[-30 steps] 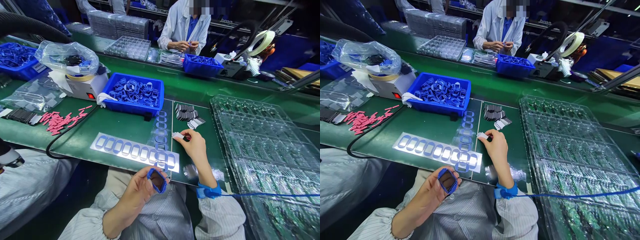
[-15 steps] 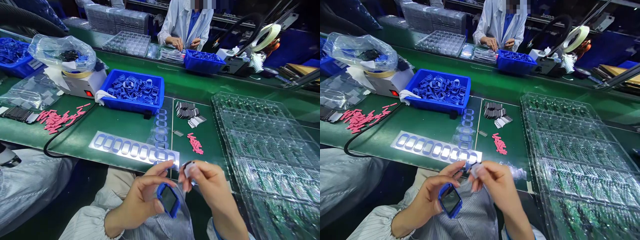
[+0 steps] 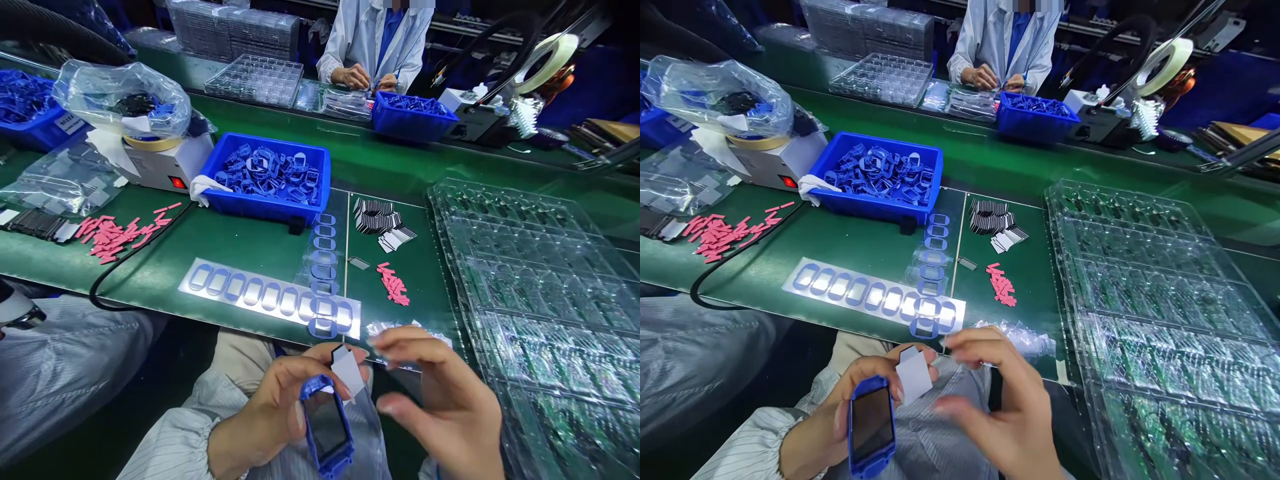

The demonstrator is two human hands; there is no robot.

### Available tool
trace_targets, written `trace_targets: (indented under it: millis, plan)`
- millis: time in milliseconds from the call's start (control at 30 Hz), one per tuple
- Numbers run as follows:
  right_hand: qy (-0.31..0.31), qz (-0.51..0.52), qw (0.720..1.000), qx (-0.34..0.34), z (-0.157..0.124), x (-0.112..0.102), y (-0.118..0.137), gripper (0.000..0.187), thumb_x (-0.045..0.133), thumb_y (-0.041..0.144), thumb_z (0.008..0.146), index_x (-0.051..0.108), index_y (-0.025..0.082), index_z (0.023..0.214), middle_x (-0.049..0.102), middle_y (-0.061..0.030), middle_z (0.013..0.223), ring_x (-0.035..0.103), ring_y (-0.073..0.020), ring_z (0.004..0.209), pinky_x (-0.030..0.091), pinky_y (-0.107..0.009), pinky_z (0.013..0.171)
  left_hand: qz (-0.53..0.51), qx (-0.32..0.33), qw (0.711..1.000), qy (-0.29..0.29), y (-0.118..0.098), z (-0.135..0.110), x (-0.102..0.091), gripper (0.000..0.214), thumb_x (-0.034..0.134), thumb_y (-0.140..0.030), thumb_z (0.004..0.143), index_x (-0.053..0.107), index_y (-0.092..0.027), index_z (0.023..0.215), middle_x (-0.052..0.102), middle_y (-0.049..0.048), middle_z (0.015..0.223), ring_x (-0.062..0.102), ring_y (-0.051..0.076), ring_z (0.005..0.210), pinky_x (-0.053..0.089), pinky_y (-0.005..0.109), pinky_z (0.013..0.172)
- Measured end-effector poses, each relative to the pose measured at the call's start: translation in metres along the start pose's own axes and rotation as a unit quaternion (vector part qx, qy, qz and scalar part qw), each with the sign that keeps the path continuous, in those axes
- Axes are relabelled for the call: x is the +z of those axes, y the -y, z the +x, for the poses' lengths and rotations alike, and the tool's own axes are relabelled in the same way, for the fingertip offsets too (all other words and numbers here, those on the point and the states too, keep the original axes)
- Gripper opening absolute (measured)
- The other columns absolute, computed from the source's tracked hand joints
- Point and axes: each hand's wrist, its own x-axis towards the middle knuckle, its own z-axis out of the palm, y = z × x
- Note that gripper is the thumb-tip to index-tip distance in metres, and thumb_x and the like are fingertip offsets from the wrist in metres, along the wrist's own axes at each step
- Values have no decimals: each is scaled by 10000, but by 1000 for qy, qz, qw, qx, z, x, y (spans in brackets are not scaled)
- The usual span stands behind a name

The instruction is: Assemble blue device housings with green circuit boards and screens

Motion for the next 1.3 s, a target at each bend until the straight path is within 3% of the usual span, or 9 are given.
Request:
trace_targets:
  millis: [100,233,400,733,833,967,1067,1167,1300]
  plan:
    - [120,-89,985,-90,7,-6,6,451,678,397,800,556,196,1185,664,-106,1148,596,-246,1103,512,-378,900,-10,-3,1000,13,2,2,0,332,756,-500,649,772,-235,848,631,51,986,603,196,974,434,281,898]
    - [180,-122,964,-151,15,-5,12,315,610,311,867,573,169,1146,698,-82,1094,615,-217,1092,495,-375,937,-25,-10,999,32,8,2,-4,291,772,-432,666,765,-220,865,615,14,833,585,87,707,457,176,684]
    - [201,-111,962,-146,18,-2,14,263,612,232,862,576,170,1115,719,-58,1048,666,-180,1009,498,-340,928,-6,-14,1000,24,9,-3,-7,267,772,-419,673,762,-234,866,618,7,809,566,88,725,435,164,675]
    - [234,-7,967,-99,8,-6,4,276,621,243,866,560,224,1134,725,-46,1022,685,-174,958,534,-332,875,21,-43,995,86,9,1,-11,290,778,-422,654,769,-225,867,619,33,783,536,159,767,399,283,793]
    - [185,-36,979,-77,-1,-5,2,271,640,242,848,570,205,1107,710,-67,1054,669,-186,986,549,-326,847,35,-50,996,70,10,0,-13,325,766,-463,647,772,-214,856,632,69,909,554,211,908,395,302,827]
    - [27,-96,990,-98,-19,7,-2,82,651,152,806,612,185,871,683,-88,1017,639,-219,992,551,-361,819,22,-48,997,49,9,1,-15,321,748,-484,661,769,-229,855,611,68,1103,547,220,1031,381,287,893]
    - [-41,-160,977,-135,-34,21,-2,111,626,63,783,636,172,799,679,-81,984,631,-213,960,552,-341,775,4,-57,998,37,8,3,-13,306,750,-472,663,768,-239,860,628,60,1086,569,210,1013,394,278,884]
    - [-93,-242,958,-126,-47,29,-1,128,664,67,768,668,172,842,696,-59,941,633,-206,934,535,-342,804,11,-68,997,21,9,5,-12,320,761,-471,648,770,-222,850,638,72,1111,567,228,1053,396,288,903]
    - [-158,-275,937,-143,-52,18,-9,123,706,69,743,663,176,787,700,-15,806,647,-160,783,535,-305,758,16,-75,997,3,12,7,-17,333,750,-487,654,765,-209,836,653,89,1137,538,267,1151,374,318,958]
